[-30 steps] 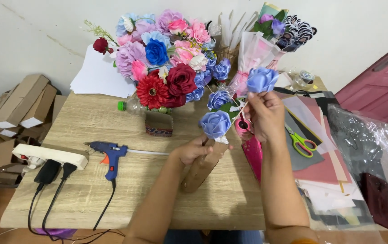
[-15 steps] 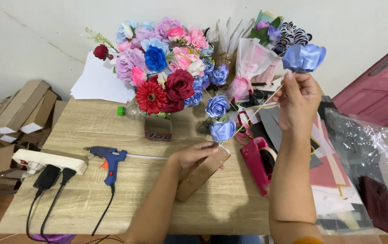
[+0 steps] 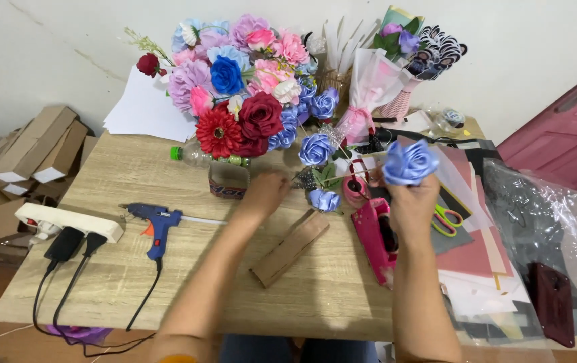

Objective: The person arranges artificial blue roses into a small cardboard box, adjusting their positions. They then wrap the box with a pink and white translucent paper, folding the edges and securing the arrangement with a pink ribbon.

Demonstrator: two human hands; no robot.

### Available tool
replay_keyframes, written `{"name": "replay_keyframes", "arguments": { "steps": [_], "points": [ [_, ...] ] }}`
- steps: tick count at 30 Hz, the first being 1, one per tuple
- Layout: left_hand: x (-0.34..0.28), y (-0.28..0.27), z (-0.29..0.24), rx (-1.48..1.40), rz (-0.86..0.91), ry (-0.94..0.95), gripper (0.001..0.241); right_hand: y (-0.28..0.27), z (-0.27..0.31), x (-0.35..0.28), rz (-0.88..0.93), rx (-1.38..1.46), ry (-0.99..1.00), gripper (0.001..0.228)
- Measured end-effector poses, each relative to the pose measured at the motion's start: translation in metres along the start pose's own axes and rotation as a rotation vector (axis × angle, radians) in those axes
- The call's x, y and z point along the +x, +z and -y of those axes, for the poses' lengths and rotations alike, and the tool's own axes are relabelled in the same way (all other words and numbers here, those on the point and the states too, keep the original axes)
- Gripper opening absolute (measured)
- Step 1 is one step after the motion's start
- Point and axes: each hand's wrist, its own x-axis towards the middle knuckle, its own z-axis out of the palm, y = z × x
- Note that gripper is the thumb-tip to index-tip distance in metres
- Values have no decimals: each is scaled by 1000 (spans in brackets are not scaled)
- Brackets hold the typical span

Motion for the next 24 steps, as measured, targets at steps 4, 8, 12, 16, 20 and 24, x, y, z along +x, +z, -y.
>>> {"name": "replay_keyframes", "arguments": {
  "steps": [4, 8, 12, 16, 20, 24],
  "points": [
    [56, 33, 52, 258, 14, 278, 24, 16, -26, -26, 80, -52, 127, 10],
    [86, 29, 80, 716, -291, 580, 20, 28, -79, -40, 289, -291, -117, 10],
    [69, -20, 60, 888, -363, 640, 28, 40, -119, -52, 382, -337, -86, 22],
    [96, -24, 82, 866, -390, 742, 35, 61, -129, -46, 402, -333, -69, 29],
    [117, -23, 95, 881, -454, 818, 38, 79, -118, -34, 315, -338, -93, 22],
    [135, -37, 103, 1158, -393, 664, 48, 88, -113, -16, 225, -277, -145, 7]
  ]
}}
